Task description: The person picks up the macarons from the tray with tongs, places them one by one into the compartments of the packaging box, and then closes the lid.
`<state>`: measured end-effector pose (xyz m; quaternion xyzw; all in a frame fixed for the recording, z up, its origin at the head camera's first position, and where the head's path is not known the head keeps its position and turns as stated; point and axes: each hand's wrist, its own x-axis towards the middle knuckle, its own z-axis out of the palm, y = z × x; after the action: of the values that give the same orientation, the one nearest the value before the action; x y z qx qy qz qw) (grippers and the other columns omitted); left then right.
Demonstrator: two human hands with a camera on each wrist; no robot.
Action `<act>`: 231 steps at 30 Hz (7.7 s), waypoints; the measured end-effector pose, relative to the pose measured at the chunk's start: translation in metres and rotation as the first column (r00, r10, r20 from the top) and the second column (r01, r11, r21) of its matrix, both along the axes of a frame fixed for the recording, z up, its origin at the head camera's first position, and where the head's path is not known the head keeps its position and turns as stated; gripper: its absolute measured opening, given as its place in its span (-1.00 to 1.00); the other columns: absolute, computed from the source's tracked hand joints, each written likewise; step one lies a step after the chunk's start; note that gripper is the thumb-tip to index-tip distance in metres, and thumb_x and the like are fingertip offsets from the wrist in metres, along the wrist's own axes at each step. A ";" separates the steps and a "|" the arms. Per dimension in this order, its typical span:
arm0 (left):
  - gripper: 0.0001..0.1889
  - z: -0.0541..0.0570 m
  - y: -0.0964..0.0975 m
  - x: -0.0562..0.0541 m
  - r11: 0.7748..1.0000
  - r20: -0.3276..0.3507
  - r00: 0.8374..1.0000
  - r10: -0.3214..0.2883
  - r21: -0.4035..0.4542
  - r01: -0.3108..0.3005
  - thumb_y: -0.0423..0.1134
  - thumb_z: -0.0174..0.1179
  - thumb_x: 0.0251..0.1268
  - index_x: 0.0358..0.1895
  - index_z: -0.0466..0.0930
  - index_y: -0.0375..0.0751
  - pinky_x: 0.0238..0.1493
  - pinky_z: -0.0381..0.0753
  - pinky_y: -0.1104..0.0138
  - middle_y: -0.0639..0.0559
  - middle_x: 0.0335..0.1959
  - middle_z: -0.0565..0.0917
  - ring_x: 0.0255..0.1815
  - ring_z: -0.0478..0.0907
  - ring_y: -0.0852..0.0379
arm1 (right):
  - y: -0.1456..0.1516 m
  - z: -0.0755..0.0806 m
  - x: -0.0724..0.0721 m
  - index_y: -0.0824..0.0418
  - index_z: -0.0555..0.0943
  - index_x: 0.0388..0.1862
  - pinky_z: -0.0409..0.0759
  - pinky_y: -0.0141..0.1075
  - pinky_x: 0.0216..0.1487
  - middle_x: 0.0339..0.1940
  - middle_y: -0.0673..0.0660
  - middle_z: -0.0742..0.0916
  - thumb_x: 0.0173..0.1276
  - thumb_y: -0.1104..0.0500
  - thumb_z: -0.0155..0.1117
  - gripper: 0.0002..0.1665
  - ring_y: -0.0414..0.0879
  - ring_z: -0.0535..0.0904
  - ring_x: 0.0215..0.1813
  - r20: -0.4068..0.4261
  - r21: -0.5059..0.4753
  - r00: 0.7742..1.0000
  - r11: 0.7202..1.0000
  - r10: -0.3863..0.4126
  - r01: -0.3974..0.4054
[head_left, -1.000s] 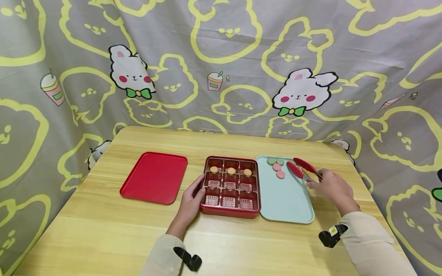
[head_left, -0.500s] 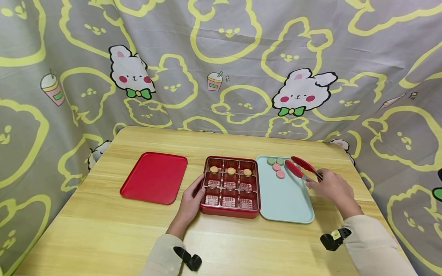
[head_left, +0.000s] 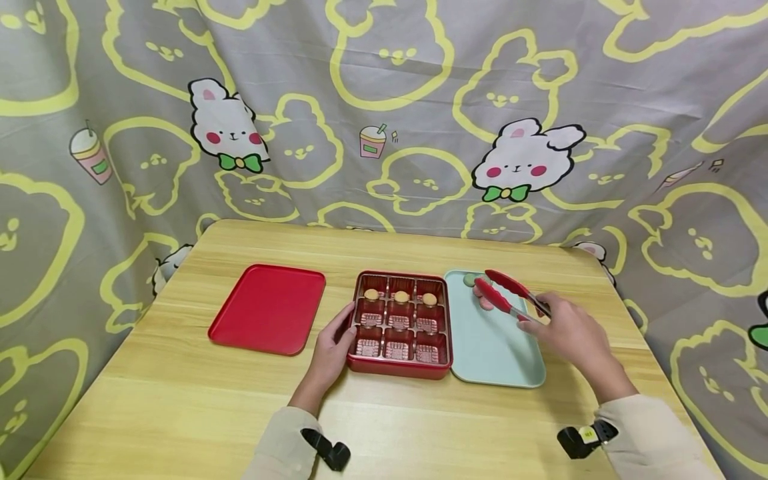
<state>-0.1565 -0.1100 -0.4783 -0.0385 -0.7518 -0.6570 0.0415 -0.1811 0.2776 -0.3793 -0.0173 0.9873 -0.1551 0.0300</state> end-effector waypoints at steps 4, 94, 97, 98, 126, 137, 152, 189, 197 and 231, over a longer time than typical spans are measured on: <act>-0.50 0.000 0.000 0.000 1.000 0.001 1.000 -0.001 -0.006 0.001 -0.42 0.00 0.36 0.37 0.27 -0.26 0.45 0.10 0.09 -0.16 0.40 0.29 0.45 0.13 -0.09 | -0.010 0.005 0.008 0.27 0.47 0.18 0.36 -0.27 -0.52 -0.11 0.26 0.66 0.08 -0.20 0.39 -0.19 0.10 0.56 -0.25 -0.030 -0.006 0.999 0.999 0.032 -0.033; -0.49 0.002 0.000 0.001 1.000 0.023 1.000 0.008 -0.001 -0.008 -0.42 -0.01 0.37 0.38 0.26 -0.24 0.45 0.10 0.08 -0.14 0.41 0.28 0.45 0.14 -0.09 | 0.031 -0.024 0.001 0.30 0.42 0.15 0.25 -0.31 -0.52 -0.27 0.20 0.60 0.09 -0.36 0.28 -0.11 0.04 0.44 -0.37 0.048 -0.037 0.997 0.998 -0.058 0.060; -0.49 0.002 0.000 0.001 1.000 0.021 1.000 0.004 0.008 -0.004 -0.43 -0.01 0.37 0.38 0.26 -0.25 0.45 0.10 0.09 -0.14 0.41 0.28 0.45 0.13 -0.09 | 0.033 -0.028 -0.003 0.31 0.42 0.14 0.25 -0.30 -0.52 -0.30 0.18 0.59 0.11 -0.32 0.29 -0.13 0.05 0.44 -0.36 0.068 -0.026 0.995 0.997 -0.070 0.072; -0.49 0.002 0.000 0.001 1.000 0.022 1.000 0.002 0.011 -0.003 -0.43 -0.01 0.37 0.38 0.26 -0.25 0.45 0.11 0.10 -0.14 0.41 0.28 0.45 0.14 -0.08 | 0.033 -0.029 -0.004 0.31 0.41 0.14 0.25 -0.30 -0.52 -0.31 0.18 0.58 0.11 -0.30 0.30 -0.15 0.05 0.44 -0.36 0.073 -0.023 0.995 0.997 -0.071 0.073; -0.50 0.004 0.001 0.001 1.000 0.025 1.000 -0.001 0.012 0.001 -0.43 0.00 0.37 0.37 0.27 -0.27 0.42 0.16 0.14 -0.15 0.41 0.28 0.44 0.16 -0.06 | 0.023 -0.034 -0.025 0.39 0.37 0.21 0.29 -0.27 -0.49 -0.31 0.23 0.58 0.15 -0.18 0.32 -0.15 0.09 0.45 -0.31 0.156 -0.021 0.986 0.998 -0.059 0.063; -0.50 0.004 0.001 0.001 1.000 0.010 1.000 -0.002 0.004 0.002 -0.43 -0.01 0.37 0.38 0.26 -0.28 0.44 0.14 0.11 -0.16 0.40 0.28 0.45 0.14 -0.08 | 0.016 -0.035 -0.031 0.38 0.36 0.22 0.36 -0.23 -0.46 -0.18 0.32 0.61 0.15 -0.20 0.31 -0.13 0.12 0.48 -0.27 0.162 -0.012 0.985 0.998 -0.061 0.064; -0.50 0.004 0.001 0.002 1.000 0.007 1.000 -0.004 0.001 0.004 -0.43 0.00 0.37 0.37 0.26 -0.28 0.43 0.16 0.11 -0.17 0.40 0.28 0.44 0.16 -0.10 | 0.010 -0.037 -0.038 0.43 0.34 0.24 0.42 -0.18 -0.37 -0.07 0.39 0.60 0.16 -0.19 0.30 -0.11 0.15 0.49 -0.21 0.185 -0.035 0.981 0.997 -0.063 0.071; -0.50 0.004 0.001 0.001 1.000 0.021 1.000 -0.004 0.010 0.004 -0.43 -0.01 0.37 0.38 0.26 -0.27 0.43 0.15 0.12 -0.15 0.40 0.28 0.44 0.16 -0.08 | -0.027 -0.001 -0.001 0.34 0.45 0.20 0.48 -0.12 -0.41 -0.02 0.39 0.63 0.07 -0.12 0.42 -0.18 0.18 0.54 -0.18 -0.021 -0.029 0.997 0.997 0.074 -0.074; -0.50 0.003 0.001 0.001 1.000 0.021 1.000 -0.002 0.008 0.002 -0.42 -0.01 0.37 0.38 0.26 -0.26 0.44 0.13 0.11 -0.14 0.41 0.28 0.44 0.15 -0.07 | -0.043 0.004 0.006 0.32 0.46 0.19 0.37 -0.30 -0.54 -0.20 0.28 0.66 0.05 -0.09 0.45 -0.20 0.03 0.50 -0.32 -0.028 -0.036 0.994 0.994 0.102 -0.103; -0.49 0.003 0.000 0.001 1.000 -0.003 1.000 -0.006 0.014 0.006 -0.46 0.00 0.35 0.36 0.27 -0.31 0.41 0.18 0.12 -0.18 0.39 0.30 0.41 0.20 -0.08 | -0.088 -0.007 0.022 0.15 0.57 0.06 0.55 -0.14 -0.40 -0.21 0.08 0.73 -0.03 -0.08 0.50 -0.33 -0.09 0.61 -0.25 -0.060 -0.030 0.964 0.964 0.260 -0.262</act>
<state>-0.1559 -0.1096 -0.4757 -0.0413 -0.7469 -0.6624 0.0407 -0.1588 0.1899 -0.3858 -0.1522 0.9738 -0.1677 0.0225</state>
